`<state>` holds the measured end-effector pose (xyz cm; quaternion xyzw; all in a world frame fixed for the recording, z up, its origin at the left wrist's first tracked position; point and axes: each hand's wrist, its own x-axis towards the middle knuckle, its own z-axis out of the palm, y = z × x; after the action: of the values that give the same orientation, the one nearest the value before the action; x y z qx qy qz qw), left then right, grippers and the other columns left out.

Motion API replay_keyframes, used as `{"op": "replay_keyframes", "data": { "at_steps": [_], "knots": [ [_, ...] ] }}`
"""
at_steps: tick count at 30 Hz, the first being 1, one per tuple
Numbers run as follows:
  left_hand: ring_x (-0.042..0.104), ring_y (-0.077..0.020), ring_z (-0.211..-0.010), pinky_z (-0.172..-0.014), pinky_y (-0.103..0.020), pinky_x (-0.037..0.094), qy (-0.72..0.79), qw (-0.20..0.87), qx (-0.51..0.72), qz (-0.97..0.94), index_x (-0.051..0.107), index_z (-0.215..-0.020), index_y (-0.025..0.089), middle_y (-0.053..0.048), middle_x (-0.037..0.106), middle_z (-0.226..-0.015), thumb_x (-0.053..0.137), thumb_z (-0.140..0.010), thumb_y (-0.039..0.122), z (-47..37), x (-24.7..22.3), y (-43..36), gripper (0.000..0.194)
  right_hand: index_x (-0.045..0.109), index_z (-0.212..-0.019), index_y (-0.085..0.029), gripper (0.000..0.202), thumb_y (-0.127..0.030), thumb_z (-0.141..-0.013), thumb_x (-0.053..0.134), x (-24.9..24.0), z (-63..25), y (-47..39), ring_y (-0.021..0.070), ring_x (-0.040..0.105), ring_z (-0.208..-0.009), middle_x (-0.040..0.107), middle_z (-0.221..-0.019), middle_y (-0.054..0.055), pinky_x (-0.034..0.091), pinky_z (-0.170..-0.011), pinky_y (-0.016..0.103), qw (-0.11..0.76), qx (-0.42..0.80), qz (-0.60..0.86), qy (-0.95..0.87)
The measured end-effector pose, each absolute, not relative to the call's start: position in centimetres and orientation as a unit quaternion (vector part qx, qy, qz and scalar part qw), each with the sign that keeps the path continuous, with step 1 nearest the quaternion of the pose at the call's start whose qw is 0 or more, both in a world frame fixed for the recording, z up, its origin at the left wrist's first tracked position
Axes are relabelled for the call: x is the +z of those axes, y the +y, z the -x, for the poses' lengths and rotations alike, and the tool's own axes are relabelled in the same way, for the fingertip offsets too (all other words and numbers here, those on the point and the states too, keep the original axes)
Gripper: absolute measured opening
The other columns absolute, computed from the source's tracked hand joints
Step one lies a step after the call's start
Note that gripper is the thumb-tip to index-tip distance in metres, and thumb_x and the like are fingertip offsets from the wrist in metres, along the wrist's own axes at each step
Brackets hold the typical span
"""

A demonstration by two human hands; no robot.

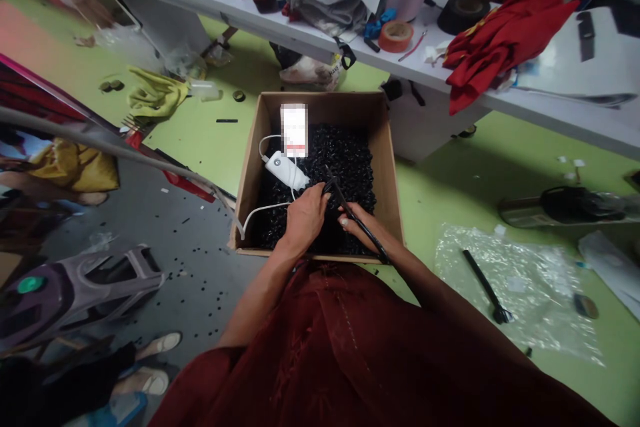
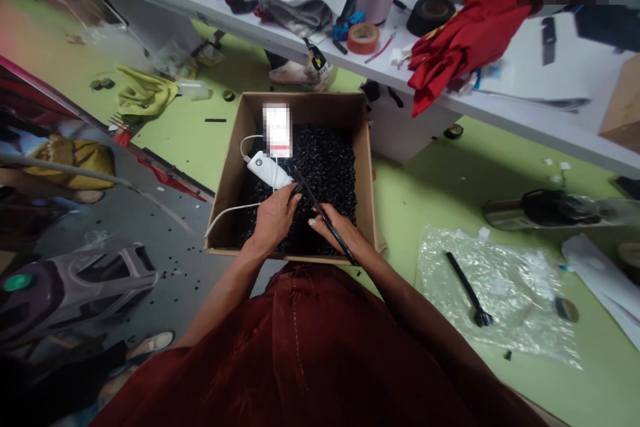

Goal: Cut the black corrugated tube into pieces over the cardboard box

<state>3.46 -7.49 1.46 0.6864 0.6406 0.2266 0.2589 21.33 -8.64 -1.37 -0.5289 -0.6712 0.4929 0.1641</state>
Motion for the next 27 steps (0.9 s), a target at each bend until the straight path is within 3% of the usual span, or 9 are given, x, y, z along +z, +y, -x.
{"op": "replay_keyframes", "data": {
  "at_steps": [12,20,27],
  "knots": [
    [0.062,-0.0224,-0.106,-0.09,-0.031,0.045,0.618,0.248,0.189,-0.721,0.054,-0.123,0.016,-0.014,0.064,-0.12,0.038,-0.095,0.029,-3.6,0.7,-7.4,0.035,0.047,-0.117,-0.021,0.038,-0.047,-0.09,0.044,-1.3,-21.4,-8.6,0.0202,0.062,-0.086,0.064,-0.098,0.006,0.047,-0.077,0.033,0.167,0.491,0.522,-0.677],
    [0.062,-0.0221,-0.104,-0.087,-0.03,0.045,0.614,0.249,0.185,-0.726,0.054,-0.121,0.017,-0.014,0.065,-0.114,0.037,-0.095,0.029,-3.7,0.5,-7.4,0.033,0.049,-0.101,-0.022,0.029,-0.048,-0.09,0.042,-1.0,-21.5,-8.8,0.015,0.056,-0.073,0.058,-0.085,0.001,0.044,-0.067,0.027,0.168,0.504,0.526,-0.664],
    [0.064,-0.0235,-0.1,-0.084,-0.03,0.045,0.625,0.238,0.133,-0.732,0.055,-0.117,0.015,-0.015,0.066,-0.11,0.036,-0.096,0.03,-3.9,0.9,-7.2,0.033,0.048,-0.09,-0.022,0.017,-0.039,-0.088,0.044,-1.0,-21.4,-8.6,0.0137,0.051,-0.067,0.053,-0.074,-0.003,0.039,-0.066,0.026,0.149,0.49,0.541,-0.667]
  ]
}}
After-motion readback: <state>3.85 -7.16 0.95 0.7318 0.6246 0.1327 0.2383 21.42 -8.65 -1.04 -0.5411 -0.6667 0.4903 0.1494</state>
